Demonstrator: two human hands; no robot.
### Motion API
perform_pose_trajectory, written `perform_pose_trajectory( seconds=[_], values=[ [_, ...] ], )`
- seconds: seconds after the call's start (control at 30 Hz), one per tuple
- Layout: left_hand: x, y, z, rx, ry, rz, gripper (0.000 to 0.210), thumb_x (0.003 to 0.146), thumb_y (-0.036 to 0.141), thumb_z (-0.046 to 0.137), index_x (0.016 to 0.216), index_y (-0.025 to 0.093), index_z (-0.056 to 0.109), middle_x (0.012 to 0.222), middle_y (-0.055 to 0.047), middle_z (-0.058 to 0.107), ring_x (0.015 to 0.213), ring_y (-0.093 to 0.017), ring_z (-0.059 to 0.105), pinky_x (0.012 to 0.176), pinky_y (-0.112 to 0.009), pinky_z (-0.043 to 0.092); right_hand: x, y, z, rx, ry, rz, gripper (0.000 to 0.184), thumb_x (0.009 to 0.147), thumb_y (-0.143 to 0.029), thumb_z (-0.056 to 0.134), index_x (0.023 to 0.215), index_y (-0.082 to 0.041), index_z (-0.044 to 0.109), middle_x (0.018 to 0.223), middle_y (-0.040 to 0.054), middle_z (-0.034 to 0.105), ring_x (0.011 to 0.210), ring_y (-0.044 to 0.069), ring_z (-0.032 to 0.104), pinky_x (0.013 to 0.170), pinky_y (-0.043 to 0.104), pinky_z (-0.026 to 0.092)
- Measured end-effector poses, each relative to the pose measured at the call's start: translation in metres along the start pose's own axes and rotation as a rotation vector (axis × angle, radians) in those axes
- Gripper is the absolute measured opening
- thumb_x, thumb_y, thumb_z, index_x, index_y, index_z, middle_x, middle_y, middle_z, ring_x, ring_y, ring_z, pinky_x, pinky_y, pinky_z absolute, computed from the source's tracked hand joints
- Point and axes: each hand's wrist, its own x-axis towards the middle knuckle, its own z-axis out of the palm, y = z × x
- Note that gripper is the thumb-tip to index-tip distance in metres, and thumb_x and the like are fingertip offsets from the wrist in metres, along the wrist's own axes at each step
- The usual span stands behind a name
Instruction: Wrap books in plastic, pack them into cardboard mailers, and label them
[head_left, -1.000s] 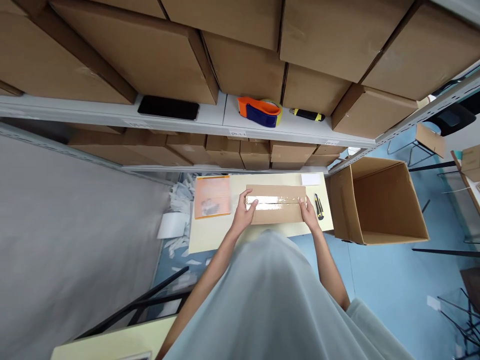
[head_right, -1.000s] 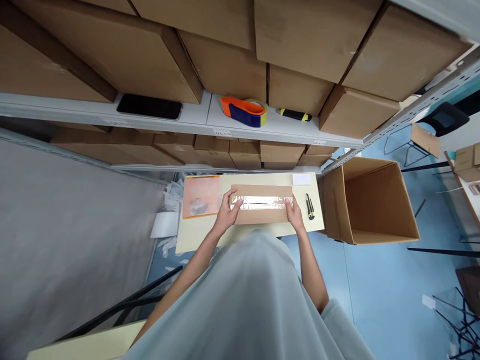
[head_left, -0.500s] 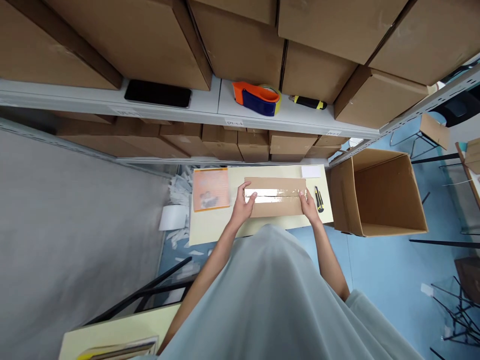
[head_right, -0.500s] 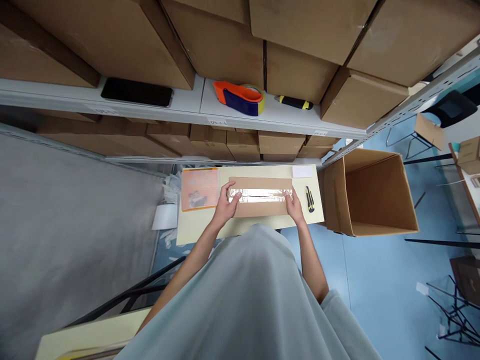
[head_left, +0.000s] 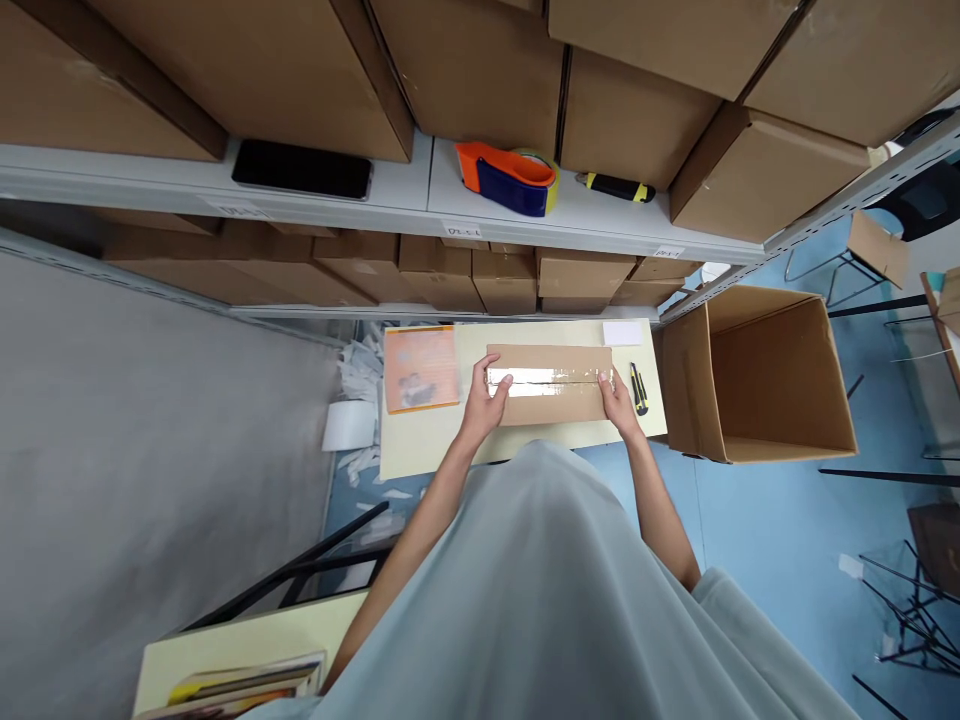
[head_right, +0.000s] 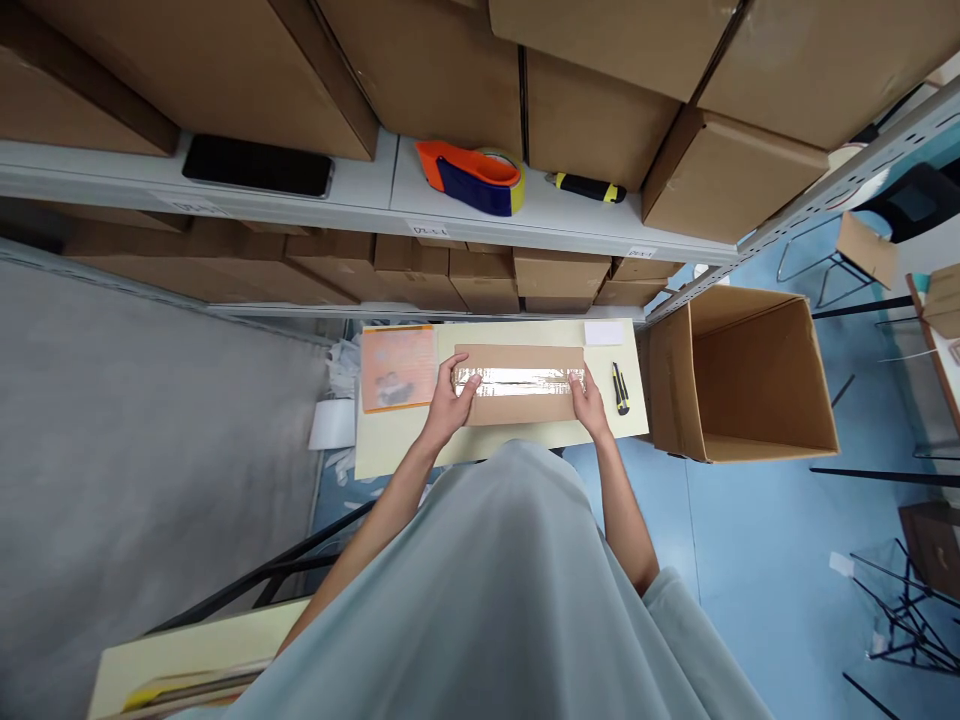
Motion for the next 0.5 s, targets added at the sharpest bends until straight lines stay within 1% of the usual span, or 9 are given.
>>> perform_pose_trajectory(
  seconds=[0.13, 0.3, 0.37, 0.5],
  values=[
    [-0.003, -0.002, -0.001, -0.002, 0.009, -0.012, 0.057, 0.103, 0.062, 0.063, 0.145, 0.024, 0.054, 0.153, -0.015, 0.06, 0.148, -0.03, 0.054, 0.129, -0.047, 0.04, -0.003, -0.007, 0.0, -0.021, -0.007, 0.032, 0.08, 0.108, -0.073, 0.044, 0.168, -0.021, 0.048, 0.162, 0.0123, 0.063, 0.15, 0.03, 0.06, 0.128, 0.046, 0.045],
    [-0.005, -0.009, -0.015, -0.003, 0.008, -0.029, 0.059, 0.101, 0.062, 0.065, 0.144, 0.023, 0.054, 0.151, -0.015, 0.06, 0.147, -0.03, 0.055, 0.129, -0.047, 0.041, -0.014, -0.022, 0.006, -0.132, 0.02, 0.106, 0.077, 0.109, -0.073, 0.043, 0.169, -0.026, 0.047, 0.16, 0.0096, 0.065, 0.15, 0.033, 0.06, 0.129, 0.05, 0.043],
    [-0.006, -0.011, -0.017, -0.01, 0.008, -0.034, 0.059, 0.101, 0.061, 0.066, 0.144, 0.024, 0.054, 0.151, -0.014, 0.061, 0.147, -0.03, 0.055, 0.129, -0.047, 0.04, -0.018, -0.025, 0.007, -0.15, 0.029, 0.12, 0.078, 0.109, -0.073, 0.043, 0.171, -0.027, 0.046, 0.161, 0.0093, 0.065, 0.151, 0.033, 0.059, 0.13, 0.051, 0.042],
    [-0.008, -0.008, -0.009, -0.027, 0.001, -0.052, 0.058, 0.102, 0.06, 0.065, 0.145, 0.023, 0.054, 0.152, -0.015, 0.061, 0.148, -0.03, 0.054, 0.13, -0.047, 0.04, -0.018, -0.02, 0.001, -0.122, 0.013, 0.138, 0.078, 0.108, -0.072, 0.043, 0.171, -0.027, 0.044, 0.165, 0.0086, 0.061, 0.154, 0.031, 0.056, 0.131, 0.049, 0.041]
  ],
)
